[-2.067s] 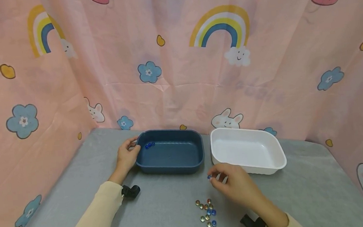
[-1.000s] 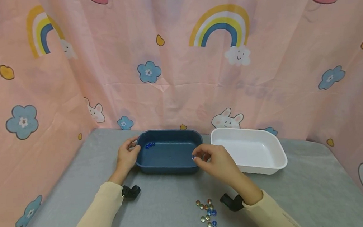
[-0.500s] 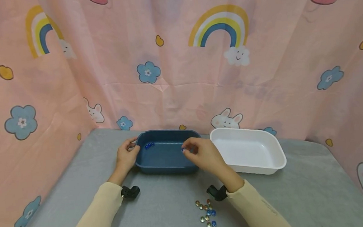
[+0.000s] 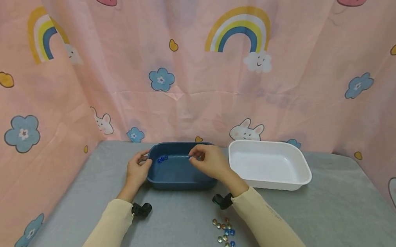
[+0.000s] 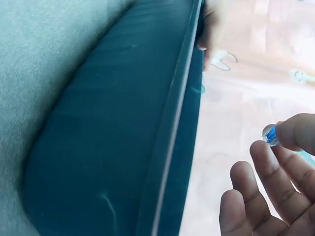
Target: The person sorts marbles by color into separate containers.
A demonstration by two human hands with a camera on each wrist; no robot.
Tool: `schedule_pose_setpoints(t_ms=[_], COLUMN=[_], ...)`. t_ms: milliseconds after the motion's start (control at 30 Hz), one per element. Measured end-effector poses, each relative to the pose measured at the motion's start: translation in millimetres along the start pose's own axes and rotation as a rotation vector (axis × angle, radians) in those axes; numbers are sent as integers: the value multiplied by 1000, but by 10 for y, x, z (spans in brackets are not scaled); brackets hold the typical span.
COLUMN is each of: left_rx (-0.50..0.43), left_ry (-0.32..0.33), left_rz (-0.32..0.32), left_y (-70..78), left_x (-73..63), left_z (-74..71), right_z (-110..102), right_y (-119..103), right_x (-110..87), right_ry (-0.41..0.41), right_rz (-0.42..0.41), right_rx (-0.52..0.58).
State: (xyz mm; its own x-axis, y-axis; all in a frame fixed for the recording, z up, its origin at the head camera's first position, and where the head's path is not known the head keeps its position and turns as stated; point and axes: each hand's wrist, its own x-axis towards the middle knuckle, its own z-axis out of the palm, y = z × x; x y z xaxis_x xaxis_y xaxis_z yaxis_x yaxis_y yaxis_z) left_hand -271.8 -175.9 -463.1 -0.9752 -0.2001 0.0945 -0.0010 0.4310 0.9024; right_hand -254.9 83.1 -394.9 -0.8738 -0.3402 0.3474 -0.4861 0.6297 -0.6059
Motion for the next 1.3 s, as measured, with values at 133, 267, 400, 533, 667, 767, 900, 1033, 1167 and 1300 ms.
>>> schedule_pose_setpoints(t_ms=[133,267,400,533,667,767,900,1033,1167,1300], left_rx=[-2,-7,-5,-2,-6,-9,-13,-15,-21,-18], left_ry=[-3,-3,-4,-2,-4,-8,-13,-10,-7,-14], left_rz=[-1,-5,-9,-13,-10,-1,3,-1,-5,-3], left_y=[1,-3,-4,-5,-3,-3,-7,-10,-10,-6], left_x=[4,12,11,5,1,-1,3,8,11,8], left_z=[1,2,-7,-14,-13,-13,-12,-15,-16,-21], right_z=[55,104,161,217,262,289,330,379,422,452], right_y=[40,75,103,128,159,186,215,245,273,276], right_x=[58,102,153,206,248,273,301,325,345,357], right_ry=[-17,-42,-78,-123,-168,-203,-249,-276,-291,-313], right_rz=[26,49,80,100,106,114,139,164,155,147], right_rx=[10,20,30,43,30,-2,-30,-46,-96,-153])
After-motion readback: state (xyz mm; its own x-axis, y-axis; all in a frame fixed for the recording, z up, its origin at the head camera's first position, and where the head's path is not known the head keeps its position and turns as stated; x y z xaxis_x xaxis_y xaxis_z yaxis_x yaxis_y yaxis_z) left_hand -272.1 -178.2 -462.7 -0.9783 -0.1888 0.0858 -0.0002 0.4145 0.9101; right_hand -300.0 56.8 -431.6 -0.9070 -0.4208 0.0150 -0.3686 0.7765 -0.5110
